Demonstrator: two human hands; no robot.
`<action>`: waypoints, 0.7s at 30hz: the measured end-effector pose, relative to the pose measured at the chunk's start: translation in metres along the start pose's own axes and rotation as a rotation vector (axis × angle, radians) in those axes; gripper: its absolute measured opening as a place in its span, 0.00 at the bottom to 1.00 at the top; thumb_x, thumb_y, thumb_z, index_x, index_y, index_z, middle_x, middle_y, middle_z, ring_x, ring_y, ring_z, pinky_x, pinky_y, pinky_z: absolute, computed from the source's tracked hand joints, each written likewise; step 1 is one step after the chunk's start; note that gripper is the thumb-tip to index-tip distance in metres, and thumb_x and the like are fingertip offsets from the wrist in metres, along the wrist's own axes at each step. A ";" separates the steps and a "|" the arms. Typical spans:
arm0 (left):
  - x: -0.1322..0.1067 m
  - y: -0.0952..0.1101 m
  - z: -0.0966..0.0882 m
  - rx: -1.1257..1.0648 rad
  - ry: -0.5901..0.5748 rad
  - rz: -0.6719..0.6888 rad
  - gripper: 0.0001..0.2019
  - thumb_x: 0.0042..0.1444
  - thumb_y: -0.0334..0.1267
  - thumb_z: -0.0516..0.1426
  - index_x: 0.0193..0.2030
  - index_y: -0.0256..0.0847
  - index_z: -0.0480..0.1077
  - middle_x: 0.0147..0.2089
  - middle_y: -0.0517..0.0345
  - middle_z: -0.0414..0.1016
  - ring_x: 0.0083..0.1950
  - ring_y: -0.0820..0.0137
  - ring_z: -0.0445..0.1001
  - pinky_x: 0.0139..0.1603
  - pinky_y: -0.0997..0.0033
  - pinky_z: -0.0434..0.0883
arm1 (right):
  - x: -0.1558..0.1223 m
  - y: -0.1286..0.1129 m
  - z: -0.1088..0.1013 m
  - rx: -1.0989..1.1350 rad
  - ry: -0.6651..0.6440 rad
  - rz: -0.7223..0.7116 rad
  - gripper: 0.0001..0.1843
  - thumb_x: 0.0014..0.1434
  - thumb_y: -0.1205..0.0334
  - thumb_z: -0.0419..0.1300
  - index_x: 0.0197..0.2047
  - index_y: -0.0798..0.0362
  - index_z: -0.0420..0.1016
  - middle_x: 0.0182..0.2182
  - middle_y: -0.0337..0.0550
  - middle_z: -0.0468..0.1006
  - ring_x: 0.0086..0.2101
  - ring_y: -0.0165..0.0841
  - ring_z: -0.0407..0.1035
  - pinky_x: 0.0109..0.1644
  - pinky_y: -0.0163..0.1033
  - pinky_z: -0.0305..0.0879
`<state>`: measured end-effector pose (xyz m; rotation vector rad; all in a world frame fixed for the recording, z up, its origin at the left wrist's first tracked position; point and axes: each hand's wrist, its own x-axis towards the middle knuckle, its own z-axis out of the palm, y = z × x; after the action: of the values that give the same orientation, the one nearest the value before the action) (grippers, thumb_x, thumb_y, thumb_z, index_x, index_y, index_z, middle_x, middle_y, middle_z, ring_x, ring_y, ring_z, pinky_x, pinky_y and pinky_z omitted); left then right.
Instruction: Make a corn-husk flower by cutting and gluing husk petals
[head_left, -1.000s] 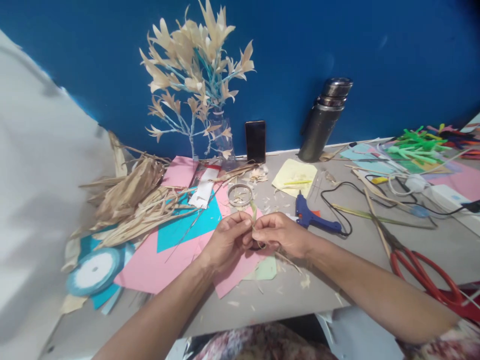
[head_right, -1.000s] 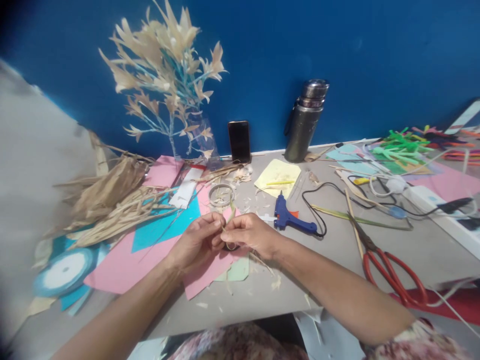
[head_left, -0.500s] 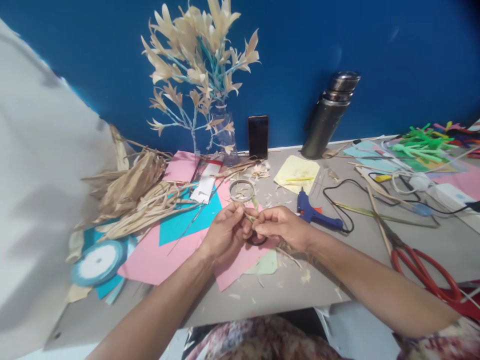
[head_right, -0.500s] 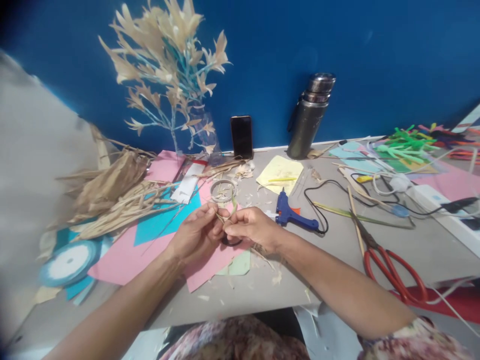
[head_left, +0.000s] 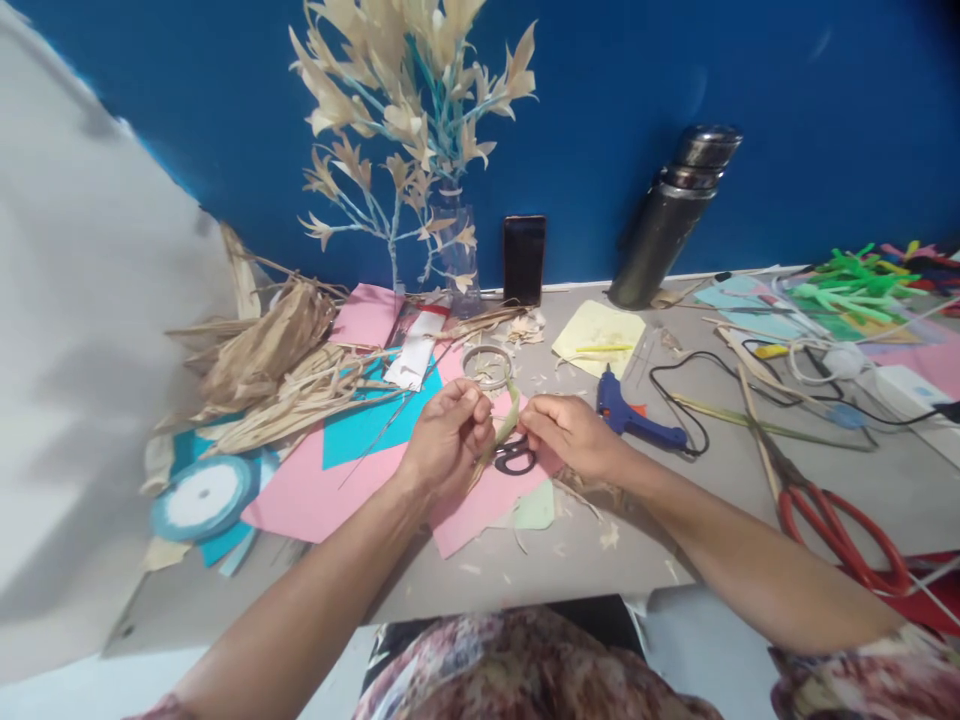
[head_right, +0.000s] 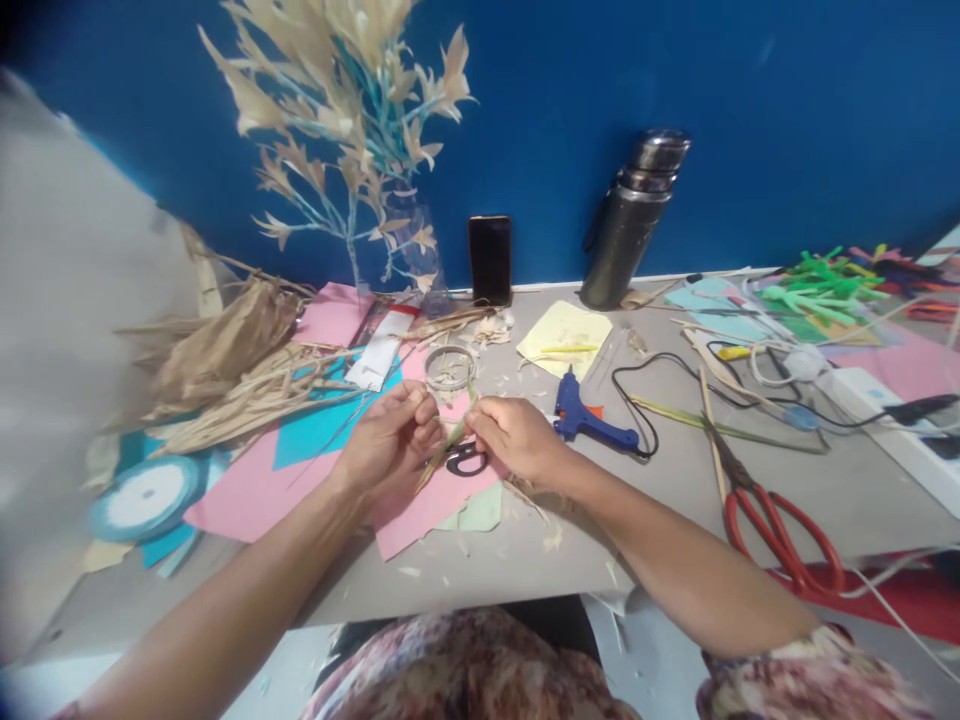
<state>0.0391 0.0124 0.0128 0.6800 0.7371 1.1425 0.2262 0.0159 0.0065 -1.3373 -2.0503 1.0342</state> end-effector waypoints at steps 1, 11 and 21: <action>0.001 0.000 -0.002 0.010 0.006 0.014 0.16 0.55 0.39 0.66 0.32 0.40 0.60 0.25 0.68 0.65 0.21 0.79 0.60 0.23 0.78 0.62 | 0.001 0.001 -0.001 -0.108 -0.016 -0.013 0.12 0.65 0.61 0.57 0.30 0.54 0.74 0.28 0.41 0.78 0.30 0.32 0.70 0.37 0.36 0.59; -0.004 -0.013 -0.003 0.131 -0.079 -0.137 0.13 0.56 0.40 0.64 0.32 0.39 0.63 0.26 0.62 0.71 0.24 0.74 0.70 0.31 0.71 0.71 | -0.002 -0.002 0.006 -0.644 -0.237 -0.168 0.08 0.64 0.63 0.60 0.45 0.53 0.77 0.40 0.48 0.78 0.41 0.39 0.72 0.40 0.38 0.58; 0.013 0.006 -0.018 0.110 0.070 -0.026 0.10 0.59 0.36 0.61 0.30 0.38 0.64 0.24 0.62 0.68 0.20 0.76 0.65 0.24 0.75 0.67 | -0.007 -0.003 -0.028 -0.449 -0.300 -0.190 0.09 0.59 0.65 0.59 0.39 0.51 0.82 0.34 0.43 0.79 0.33 0.33 0.70 0.33 0.35 0.54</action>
<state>0.0244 0.0279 0.0053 0.7238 0.8711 1.1124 0.2479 0.0179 0.0254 -1.2085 -2.6963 0.7519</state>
